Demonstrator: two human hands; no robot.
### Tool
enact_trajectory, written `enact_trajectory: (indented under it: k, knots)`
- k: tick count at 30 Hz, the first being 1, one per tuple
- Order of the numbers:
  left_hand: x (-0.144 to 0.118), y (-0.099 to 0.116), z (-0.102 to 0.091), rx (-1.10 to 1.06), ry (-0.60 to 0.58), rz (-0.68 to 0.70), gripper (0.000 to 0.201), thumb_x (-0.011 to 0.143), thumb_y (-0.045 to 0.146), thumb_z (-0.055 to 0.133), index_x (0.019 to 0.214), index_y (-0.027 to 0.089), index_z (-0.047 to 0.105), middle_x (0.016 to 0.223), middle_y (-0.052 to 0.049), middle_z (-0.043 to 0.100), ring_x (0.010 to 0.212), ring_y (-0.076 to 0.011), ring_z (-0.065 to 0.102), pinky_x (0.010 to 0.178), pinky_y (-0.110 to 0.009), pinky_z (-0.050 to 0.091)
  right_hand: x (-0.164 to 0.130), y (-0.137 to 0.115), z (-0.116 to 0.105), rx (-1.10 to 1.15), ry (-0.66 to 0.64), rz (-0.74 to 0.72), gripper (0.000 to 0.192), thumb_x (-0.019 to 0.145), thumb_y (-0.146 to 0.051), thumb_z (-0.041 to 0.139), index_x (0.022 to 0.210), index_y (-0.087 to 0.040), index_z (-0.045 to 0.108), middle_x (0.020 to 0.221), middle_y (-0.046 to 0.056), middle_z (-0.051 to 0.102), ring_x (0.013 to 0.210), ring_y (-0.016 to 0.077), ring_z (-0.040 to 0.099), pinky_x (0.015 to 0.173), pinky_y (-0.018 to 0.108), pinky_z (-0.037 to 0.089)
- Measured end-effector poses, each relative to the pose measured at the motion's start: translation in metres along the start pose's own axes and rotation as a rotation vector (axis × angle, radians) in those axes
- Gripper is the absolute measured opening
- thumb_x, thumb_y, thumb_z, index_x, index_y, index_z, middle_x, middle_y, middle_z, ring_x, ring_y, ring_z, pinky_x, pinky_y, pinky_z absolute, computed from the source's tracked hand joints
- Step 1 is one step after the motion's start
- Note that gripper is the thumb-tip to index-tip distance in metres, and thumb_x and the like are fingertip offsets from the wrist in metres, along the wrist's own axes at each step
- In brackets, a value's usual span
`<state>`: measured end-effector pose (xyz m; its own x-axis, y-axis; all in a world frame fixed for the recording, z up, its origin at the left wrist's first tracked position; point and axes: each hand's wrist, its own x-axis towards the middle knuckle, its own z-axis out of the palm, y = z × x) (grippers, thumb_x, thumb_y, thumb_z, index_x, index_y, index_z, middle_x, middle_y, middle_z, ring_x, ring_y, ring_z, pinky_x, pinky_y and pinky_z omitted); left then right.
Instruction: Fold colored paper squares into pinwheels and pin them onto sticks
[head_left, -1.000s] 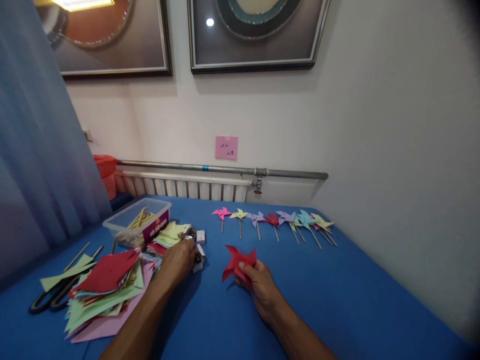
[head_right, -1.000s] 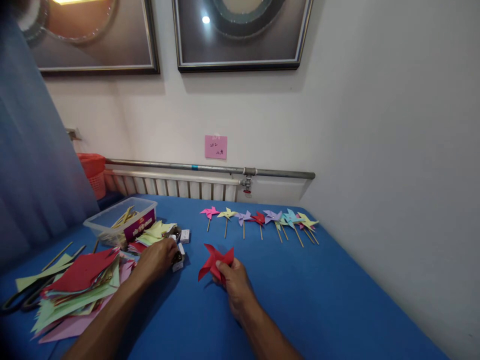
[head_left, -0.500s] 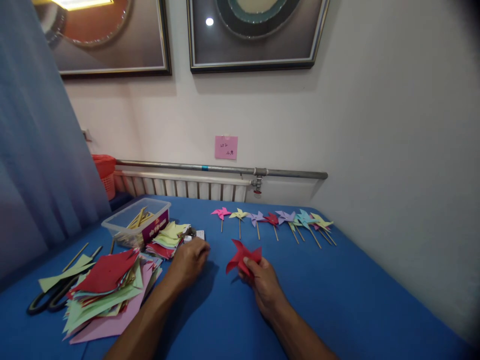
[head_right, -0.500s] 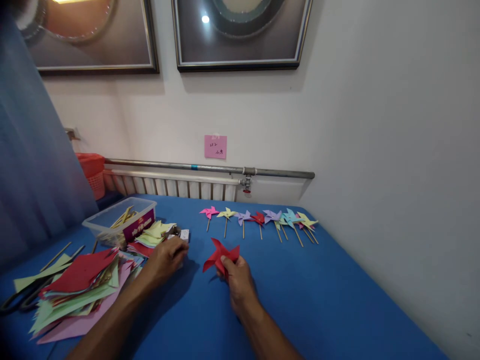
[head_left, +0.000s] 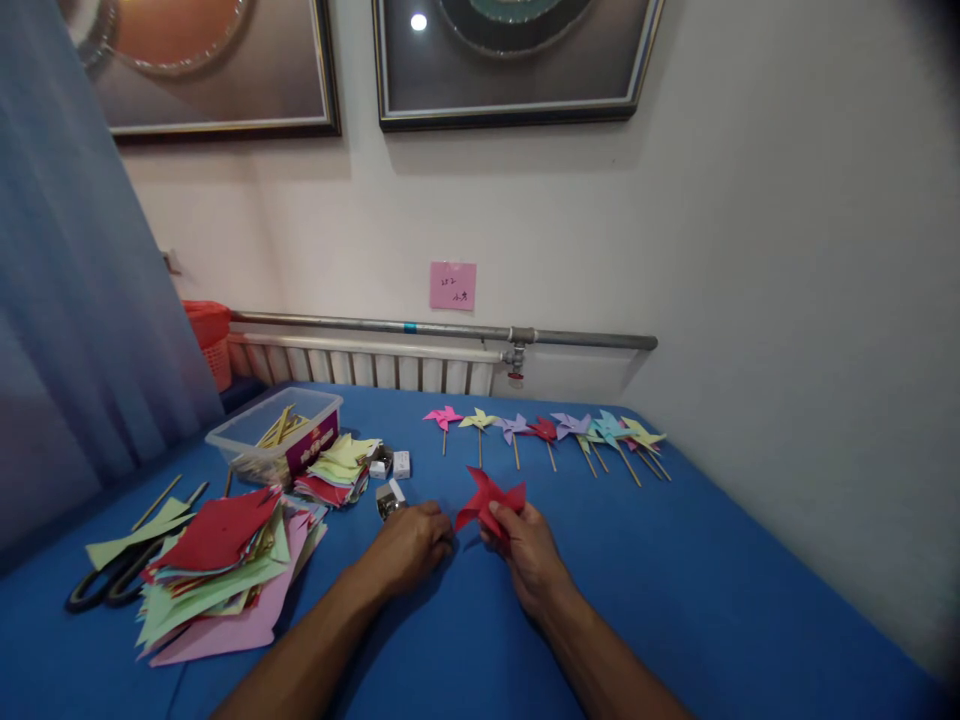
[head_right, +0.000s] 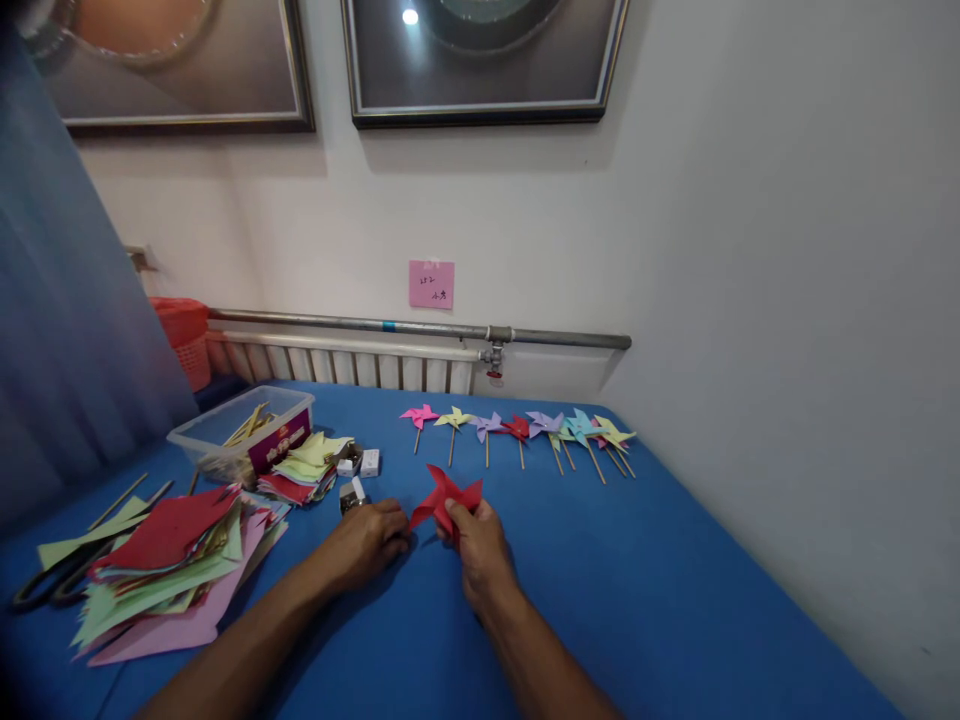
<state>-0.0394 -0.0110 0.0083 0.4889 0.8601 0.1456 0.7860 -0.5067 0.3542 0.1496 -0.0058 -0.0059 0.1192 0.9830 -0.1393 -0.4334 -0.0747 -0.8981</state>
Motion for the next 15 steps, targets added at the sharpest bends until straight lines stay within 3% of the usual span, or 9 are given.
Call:
enact_trajectory:
  k: [4,8,15]
  knots:
    - [-0.003,-0.004,-0.012,-0.005,0.036,-0.03,0.02,0.091,0.017,0.05,0.087,0.019,0.07,0.092,-0.006,0.07,0.087,-0.0195,0.064,0.077,-0.028,0.041,0.002,0.0,-0.001,-0.004,0.017,0.0,0.035,0.059,-0.036,0.089,0.074,-0.019,0.064,0.061,-0.002,0.067,0.055,0.0129,0.06,0.058,0.027,0.052]
    - [-0.007,-0.005,-0.023,-0.034,-0.012,-0.042,0.021,0.085,0.012,0.052,0.081,0.021,0.071,0.087,-0.004,0.072,0.083,-0.018,0.064,0.075,-0.027,0.04,0.003,0.0,-0.001,-0.002,0.014,-0.004,0.033,0.059,-0.035,0.089,0.073,-0.018,0.064,0.06,-0.002,0.067,0.056,0.013,0.061,0.059,0.026,0.052]
    - [-0.007,-0.001,-0.017,0.024,-0.051,0.041,0.021,0.085,0.015,0.055,0.086,0.021,0.074,0.093,-0.006,0.074,0.087,-0.0204,0.066,0.077,-0.029,0.042,0.002,0.0,-0.002,-0.017,0.028,-0.006,0.034,0.058,-0.036,0.088,0.071,-0.019,0.063,0.058,-0.003,0.065,0.052,0.0125,0.058,0.056,0.026,0.051]
